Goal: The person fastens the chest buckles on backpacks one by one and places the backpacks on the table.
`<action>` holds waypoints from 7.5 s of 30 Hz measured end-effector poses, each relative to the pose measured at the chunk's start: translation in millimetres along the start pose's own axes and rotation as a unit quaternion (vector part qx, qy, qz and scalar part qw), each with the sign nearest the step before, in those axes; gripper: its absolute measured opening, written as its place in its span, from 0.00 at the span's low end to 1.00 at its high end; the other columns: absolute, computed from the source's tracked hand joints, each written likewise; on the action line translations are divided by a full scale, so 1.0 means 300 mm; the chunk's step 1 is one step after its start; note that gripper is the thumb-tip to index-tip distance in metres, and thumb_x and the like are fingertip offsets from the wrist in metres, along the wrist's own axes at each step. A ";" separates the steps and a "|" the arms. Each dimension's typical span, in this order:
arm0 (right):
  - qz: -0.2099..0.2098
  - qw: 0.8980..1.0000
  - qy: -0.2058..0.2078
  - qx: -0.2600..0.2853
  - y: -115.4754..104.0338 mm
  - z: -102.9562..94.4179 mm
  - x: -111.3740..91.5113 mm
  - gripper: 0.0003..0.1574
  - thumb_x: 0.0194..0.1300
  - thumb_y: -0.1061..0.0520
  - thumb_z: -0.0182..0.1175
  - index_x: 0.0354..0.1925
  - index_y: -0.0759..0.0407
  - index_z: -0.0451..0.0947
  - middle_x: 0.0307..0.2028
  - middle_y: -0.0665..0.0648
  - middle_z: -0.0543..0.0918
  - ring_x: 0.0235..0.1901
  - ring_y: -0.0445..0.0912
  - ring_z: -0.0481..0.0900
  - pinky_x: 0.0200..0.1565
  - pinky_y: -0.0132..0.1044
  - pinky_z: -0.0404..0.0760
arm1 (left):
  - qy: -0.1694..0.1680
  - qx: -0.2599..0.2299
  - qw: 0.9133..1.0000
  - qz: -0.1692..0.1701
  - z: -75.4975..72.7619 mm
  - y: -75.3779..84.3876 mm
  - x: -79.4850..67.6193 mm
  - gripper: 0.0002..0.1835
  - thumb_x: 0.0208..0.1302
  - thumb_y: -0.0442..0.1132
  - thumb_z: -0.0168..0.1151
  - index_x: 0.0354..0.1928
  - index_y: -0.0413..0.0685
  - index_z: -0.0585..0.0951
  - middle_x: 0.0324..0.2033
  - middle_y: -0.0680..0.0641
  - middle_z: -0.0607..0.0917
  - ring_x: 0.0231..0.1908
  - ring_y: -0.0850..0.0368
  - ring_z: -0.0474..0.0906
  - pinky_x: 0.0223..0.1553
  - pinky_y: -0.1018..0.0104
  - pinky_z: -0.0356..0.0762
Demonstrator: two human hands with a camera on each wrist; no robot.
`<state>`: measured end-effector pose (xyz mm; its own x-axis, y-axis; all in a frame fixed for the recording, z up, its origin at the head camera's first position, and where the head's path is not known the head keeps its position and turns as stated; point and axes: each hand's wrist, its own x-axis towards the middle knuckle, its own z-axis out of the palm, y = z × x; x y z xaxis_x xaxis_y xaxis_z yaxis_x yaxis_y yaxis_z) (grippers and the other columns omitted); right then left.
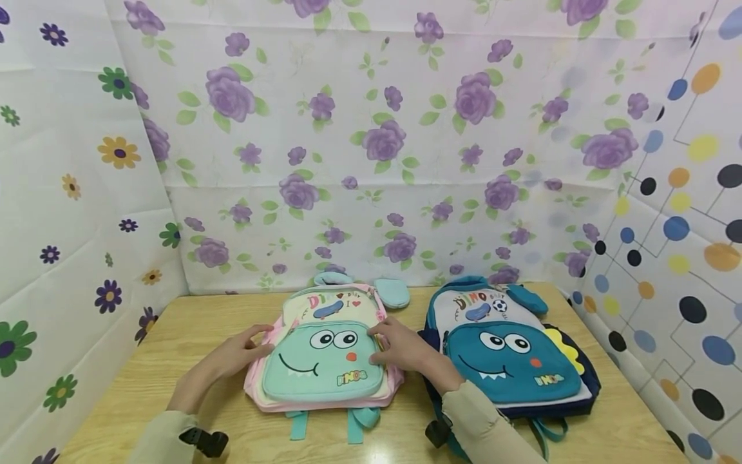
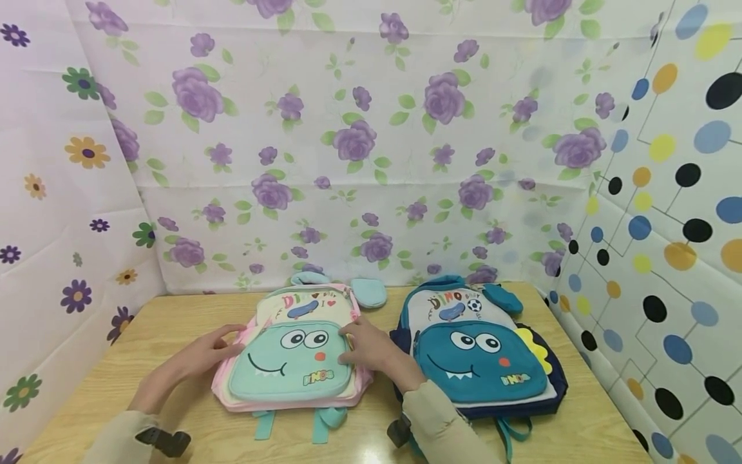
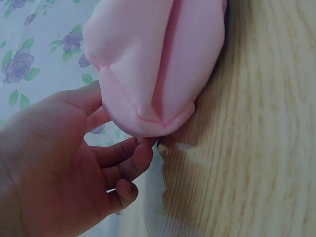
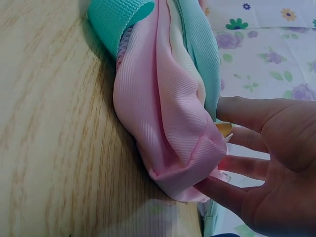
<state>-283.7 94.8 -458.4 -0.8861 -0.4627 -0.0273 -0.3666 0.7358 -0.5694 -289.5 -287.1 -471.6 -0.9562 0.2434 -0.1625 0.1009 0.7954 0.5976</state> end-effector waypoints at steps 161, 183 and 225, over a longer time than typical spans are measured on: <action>-0.059 0.965 0.090 0.238 -0.008 -0.204 -0.179 0.29 0.74 0.41 0.55 0.69 0.34 0.63 0.63 0.55 0.74 0.51 0.49 0.81 0.47 0.41 0.81 | 0.060 -0.044 0.957 0.282 -0.012 0.623 -0.097 0.16 0.71 0.45 0.61 0.58 0.60 0.78 0.56 0.53 0.76 0.54 0.48 0.76 0.54 0.51 0.78; -0.043 0.972 -0.034 0.227 0.090 -0.210 -0.212 0.35 0.71 0.45 0.60 0.70 0.52 0.63 0.62 0.57 0.75 0.56 0.51 0.78 0.54 0.37 0.78 | 0.096 -0.037 0.976 0.190 -0.040 0.322 -0.076 0.16 0.70 0.43 0.62 0.56 0.47 0.80 0.53 0.48 0.79 0.54 0.44 0.77 0.50 0.51 0.76; -0.027 0.999 0.007 -0.017 0.098 -0.107 -0.180 0.36 0.58 0.39 0.71 0.59 0.56 0.78 0.57 0.57 0.80 0.65 0.60 0.66 0.64 0.58 0.69 | 0.174 0.059 0.967 0.178 0.134 0.155 -0.025 0.16 0.62 0.61 0.65 0.44 0.62 0.84 0.40 0.60 0.79 0.39 0.64 0.75 0.39 0.69 0.78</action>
<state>-255.6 157.3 -447.4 -0.8688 -0.4949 0.0140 -0.4227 0.7268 -0.5413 -266.7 -229.6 -474.1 -0.8873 0.3292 0.3231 0.4524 0.7577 0.4703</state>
